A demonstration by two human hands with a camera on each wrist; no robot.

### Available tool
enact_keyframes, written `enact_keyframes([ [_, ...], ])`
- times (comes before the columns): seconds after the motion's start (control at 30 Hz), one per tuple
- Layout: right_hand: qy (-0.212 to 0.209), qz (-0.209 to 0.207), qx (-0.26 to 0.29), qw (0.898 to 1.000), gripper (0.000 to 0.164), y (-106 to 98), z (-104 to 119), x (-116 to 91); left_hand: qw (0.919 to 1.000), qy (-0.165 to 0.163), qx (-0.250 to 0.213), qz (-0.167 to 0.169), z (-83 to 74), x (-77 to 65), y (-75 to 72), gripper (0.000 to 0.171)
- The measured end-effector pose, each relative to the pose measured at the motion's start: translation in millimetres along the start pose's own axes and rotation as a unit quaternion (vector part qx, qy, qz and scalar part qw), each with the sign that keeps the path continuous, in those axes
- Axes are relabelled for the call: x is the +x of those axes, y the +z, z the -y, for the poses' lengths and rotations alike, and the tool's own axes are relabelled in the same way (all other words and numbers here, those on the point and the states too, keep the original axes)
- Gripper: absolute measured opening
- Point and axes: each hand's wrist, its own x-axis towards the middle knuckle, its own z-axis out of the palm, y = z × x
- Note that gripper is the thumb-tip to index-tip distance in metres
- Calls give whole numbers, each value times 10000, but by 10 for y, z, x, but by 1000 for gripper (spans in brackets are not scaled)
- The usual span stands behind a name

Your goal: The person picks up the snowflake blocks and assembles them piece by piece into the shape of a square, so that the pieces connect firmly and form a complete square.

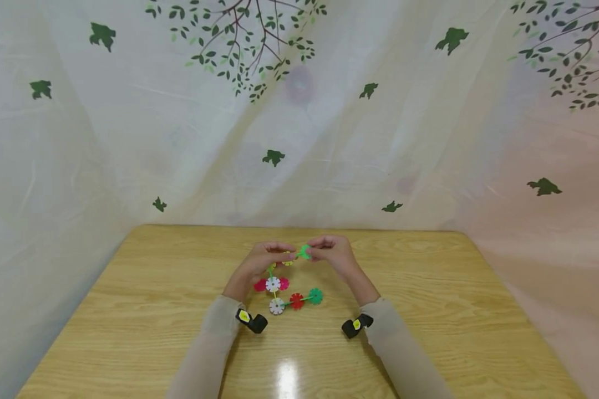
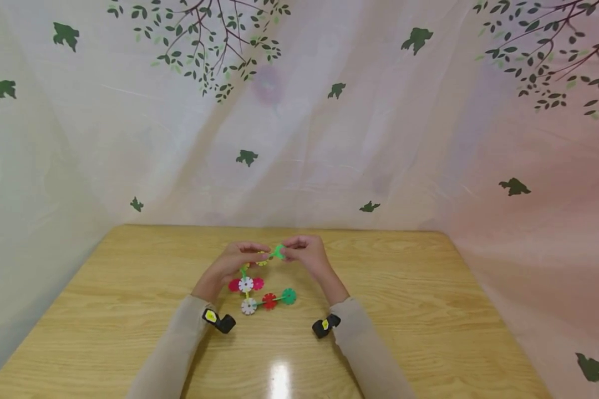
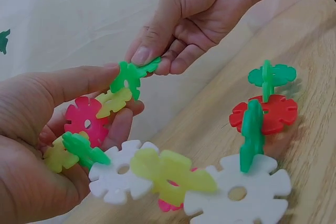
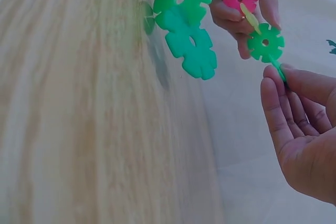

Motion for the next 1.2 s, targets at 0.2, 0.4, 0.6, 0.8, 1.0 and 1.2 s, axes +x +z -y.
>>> enact_keyframes([
  [0.2,41,-28,11,10000,26,-16,-17,21,10000,26,24,-26,-12,7,7,38],
  [0.4,62,1,200,9998,26,-1,-20,23,9999,41,126,-98,-19,-2,0,35],
  [0.6,-3,-10,228,9997,27,15,2,8,9997,-17,211,-132,-47,-13,9,30],
  [0.8,112,73,158,9998,27,-24,-21,29,9992,46,374,126,-75,-20,14,34],
  [1.0,145,242,-106,9995,27,19,30,59,9970,95,551,527,-71,-21,-39,39],
  [1.2,126,720,-507,9960,29,81,118,108,9953,29,647,718,-85,-57,-91,42],
])
